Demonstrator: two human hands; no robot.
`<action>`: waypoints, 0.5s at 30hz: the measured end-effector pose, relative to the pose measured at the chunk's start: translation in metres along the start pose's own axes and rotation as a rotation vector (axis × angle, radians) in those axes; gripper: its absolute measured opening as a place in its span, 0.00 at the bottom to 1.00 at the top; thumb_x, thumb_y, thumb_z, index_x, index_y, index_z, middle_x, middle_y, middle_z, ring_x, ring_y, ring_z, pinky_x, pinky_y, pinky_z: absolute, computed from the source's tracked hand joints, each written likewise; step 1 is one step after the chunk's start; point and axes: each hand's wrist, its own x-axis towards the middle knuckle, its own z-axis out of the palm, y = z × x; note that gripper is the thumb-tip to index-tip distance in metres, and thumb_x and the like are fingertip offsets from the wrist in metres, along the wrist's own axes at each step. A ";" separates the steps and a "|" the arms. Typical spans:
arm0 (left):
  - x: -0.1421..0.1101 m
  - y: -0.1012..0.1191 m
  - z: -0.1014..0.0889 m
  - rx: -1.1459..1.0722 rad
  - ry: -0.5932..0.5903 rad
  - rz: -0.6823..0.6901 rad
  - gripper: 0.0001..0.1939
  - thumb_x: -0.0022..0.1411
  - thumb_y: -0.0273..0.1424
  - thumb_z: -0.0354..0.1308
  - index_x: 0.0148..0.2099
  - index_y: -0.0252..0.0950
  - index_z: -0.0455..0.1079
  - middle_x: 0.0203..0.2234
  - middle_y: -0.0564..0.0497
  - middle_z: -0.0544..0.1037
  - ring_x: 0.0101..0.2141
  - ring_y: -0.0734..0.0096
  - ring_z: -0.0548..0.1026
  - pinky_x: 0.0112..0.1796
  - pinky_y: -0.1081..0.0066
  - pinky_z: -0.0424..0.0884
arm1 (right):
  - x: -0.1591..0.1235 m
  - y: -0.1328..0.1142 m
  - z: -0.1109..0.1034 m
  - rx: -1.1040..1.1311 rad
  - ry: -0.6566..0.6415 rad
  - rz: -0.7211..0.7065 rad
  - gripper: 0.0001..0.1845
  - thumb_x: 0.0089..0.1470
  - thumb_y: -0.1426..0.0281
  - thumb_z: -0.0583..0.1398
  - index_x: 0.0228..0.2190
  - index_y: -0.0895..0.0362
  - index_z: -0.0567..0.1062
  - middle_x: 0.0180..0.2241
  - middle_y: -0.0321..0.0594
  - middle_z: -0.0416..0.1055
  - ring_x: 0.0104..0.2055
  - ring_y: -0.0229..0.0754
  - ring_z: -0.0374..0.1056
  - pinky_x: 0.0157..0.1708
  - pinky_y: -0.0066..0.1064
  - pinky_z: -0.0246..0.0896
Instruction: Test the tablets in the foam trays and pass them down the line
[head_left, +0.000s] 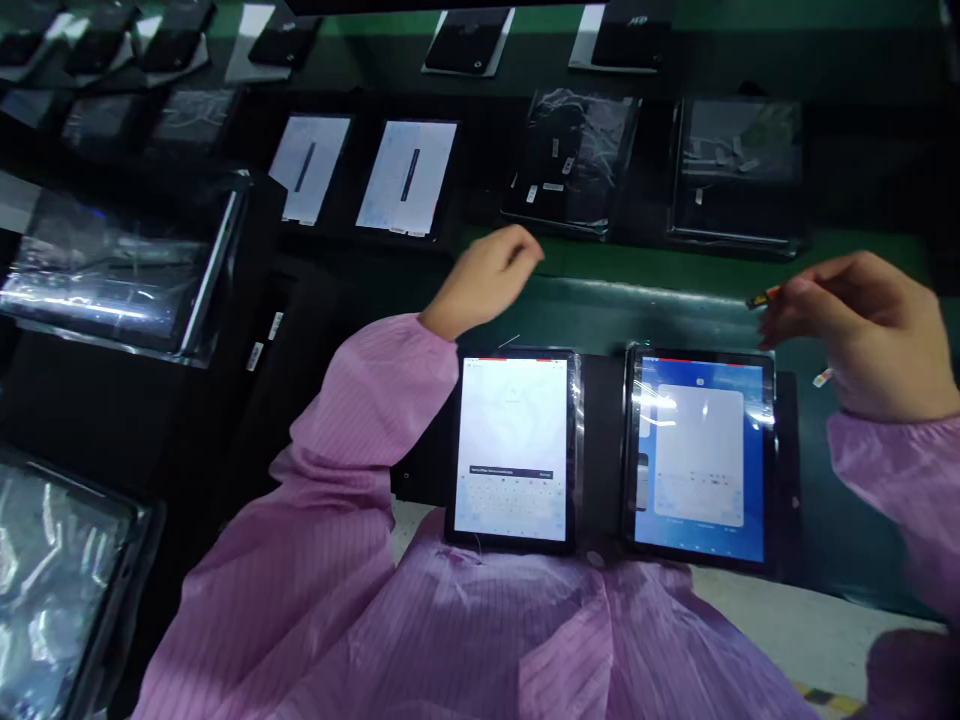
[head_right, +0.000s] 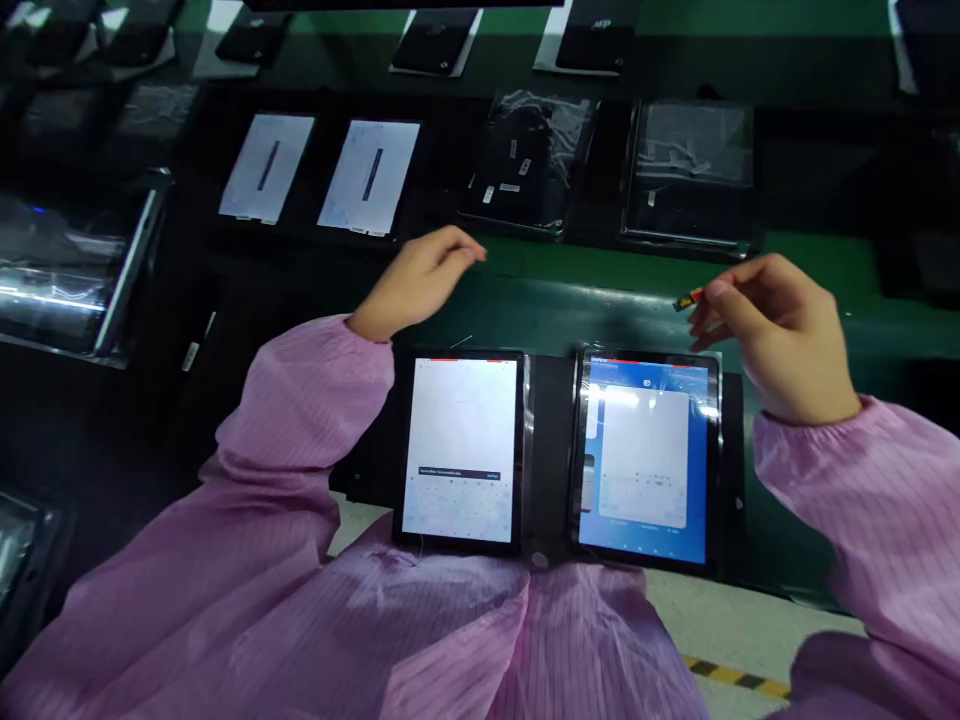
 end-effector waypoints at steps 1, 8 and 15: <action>0.002 0.012 0.020 0.014 -0.089 0.063 0.10 0.67 0.29 0.50 0.40 0.35 0.73 0.40 0.49 0.79 0.43 0.67 0.76 0.47 0.69 0.68 | -0.005 0.008 -0.009 -0.010 0.018 0.042 0.24 0.36 0.51 0.73 0.24 0.55 0.72 0.22 0.41 0.71 0.21 0.43 0.69 0.21 0.38 0.68; -0.019 0.056 0.156 0.084 -0.374 0.168 0.20 0.70 0.41 0.43 0.31 0.36 0.67 0.33 0.42 0.78 0.39 0.58 0.74 0.44 0.60 0.66 | -0.011 0.054 -0.051 -0.083 0.055 0.186 0.23 0.31 0.50 0.74 0.23 0.50 0.74 0.23 0.43 0.74 0.22 0.47 0.70 0.25 0.42 0.67; -0.026 0.077 0.134 0.003 -0.216 0.172 0.19 0.71 0.36 0.42 0.25 0.41 0.48 0.22 0.53 0.66 0.28 0.71 0.65 0.34 0.66 0.60 | 0.008 0.068 -0.064 -0.040 0.007 0.095 0.15 0.40 0.56 0.71 0.26 0.49 0.76 0.27 0.43 0.75 0.25 0.48 0.70 0.24 0.42 0.63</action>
